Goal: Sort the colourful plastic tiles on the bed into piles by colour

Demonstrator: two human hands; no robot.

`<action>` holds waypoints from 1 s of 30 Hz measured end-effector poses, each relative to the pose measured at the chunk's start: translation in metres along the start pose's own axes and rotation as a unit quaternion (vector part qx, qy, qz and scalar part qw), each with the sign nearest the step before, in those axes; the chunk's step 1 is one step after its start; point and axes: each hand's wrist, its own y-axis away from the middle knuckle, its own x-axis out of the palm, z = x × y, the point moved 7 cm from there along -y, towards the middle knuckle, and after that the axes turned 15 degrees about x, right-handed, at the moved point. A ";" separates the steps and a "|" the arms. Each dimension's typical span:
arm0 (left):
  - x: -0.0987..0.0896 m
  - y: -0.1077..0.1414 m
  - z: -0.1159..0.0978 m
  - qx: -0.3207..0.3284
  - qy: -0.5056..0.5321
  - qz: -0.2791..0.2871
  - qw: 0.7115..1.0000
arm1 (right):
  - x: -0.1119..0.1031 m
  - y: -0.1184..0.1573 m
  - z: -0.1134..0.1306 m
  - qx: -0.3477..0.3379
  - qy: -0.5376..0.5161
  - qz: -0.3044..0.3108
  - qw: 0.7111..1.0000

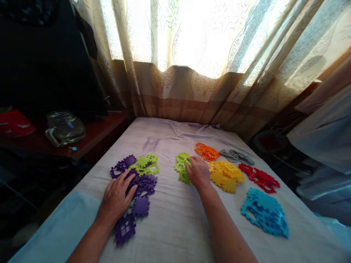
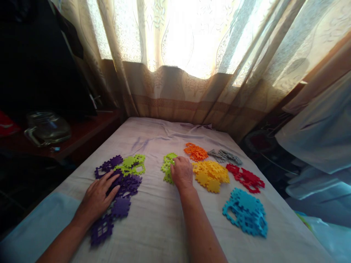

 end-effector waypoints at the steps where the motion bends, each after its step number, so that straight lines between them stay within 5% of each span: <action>1: 0.000 0.000 0.000 0.003 0.002 -0.004 1.000 | 0.001 0.001 0.011 -0.015 -0.013 0.003 1.000; 7: -0.008 -0.001 -0.002 0.002 0.018 -0.038 0.999 | 0.028 0.015 0.118 -0.154 -0.057 0.097 0.982; 11: -0.013 -0.001 -0.001 -0.009 0.013 -0.058 0.998 | 0.050 0.022 0.160 -0.195 -0.026 0.145 0.970; 30: 0.000 0.001 0.008 -0.007 -0.004 -0.039 0.999 | 0.059 0.013 0.146 -0.045 -0.041 0.161 0.985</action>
